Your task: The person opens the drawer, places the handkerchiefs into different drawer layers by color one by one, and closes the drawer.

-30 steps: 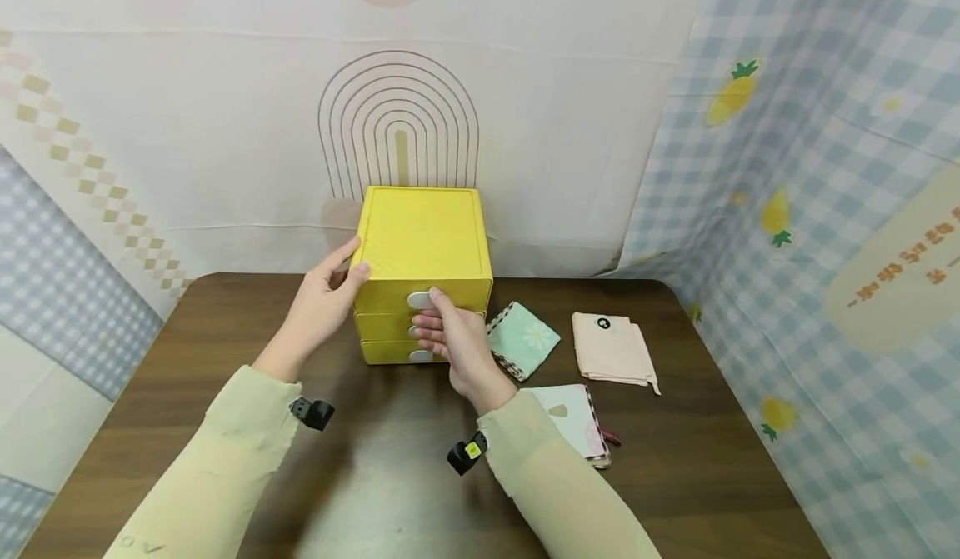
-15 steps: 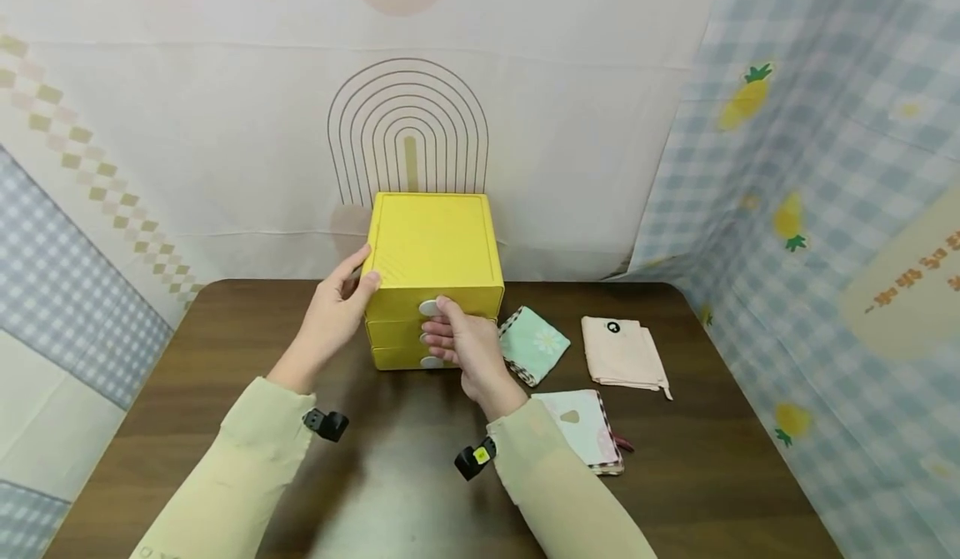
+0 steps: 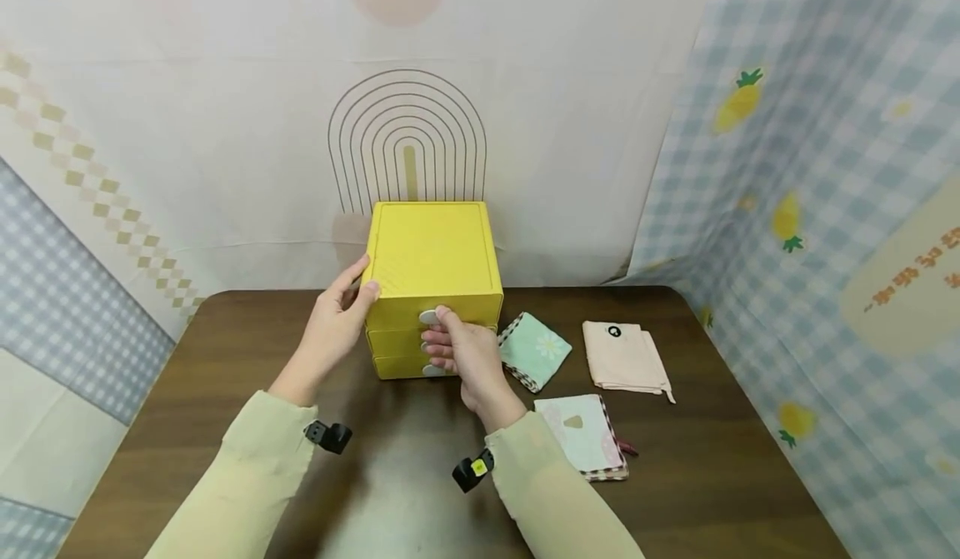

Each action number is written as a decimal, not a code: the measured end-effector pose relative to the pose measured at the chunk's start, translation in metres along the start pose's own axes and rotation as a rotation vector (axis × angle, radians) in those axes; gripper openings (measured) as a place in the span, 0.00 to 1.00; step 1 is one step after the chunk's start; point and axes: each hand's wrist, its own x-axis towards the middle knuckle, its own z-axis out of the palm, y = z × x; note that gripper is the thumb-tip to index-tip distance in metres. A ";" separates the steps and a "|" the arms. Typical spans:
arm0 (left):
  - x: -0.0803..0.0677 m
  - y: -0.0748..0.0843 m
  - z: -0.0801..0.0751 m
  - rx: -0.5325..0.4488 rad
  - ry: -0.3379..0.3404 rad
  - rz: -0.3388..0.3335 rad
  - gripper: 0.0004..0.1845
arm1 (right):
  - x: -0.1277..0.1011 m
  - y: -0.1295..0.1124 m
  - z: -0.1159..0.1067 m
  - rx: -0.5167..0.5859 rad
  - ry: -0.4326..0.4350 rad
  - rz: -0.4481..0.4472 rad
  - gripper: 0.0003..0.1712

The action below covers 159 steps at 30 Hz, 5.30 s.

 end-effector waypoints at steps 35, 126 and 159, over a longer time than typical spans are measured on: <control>0.009 -0.004 -0.009 -0.079 -0.125 -0.061 0.36 | -0.078 0.014 -0.019 0.113 -0.108 0.172 0.33; 0.007 -0.011 -0.004 -0.143 -0.083 -0.028 0.35 | -0.041 0.049 -0.225 -1.236 0.192 0.072 0.54; 0.007 -0.008 -0.005 -0.109 -0.093 -0.024 0.35 | -0.087 -0.068 -0.202 -1.068 0.119 -0.520 0.11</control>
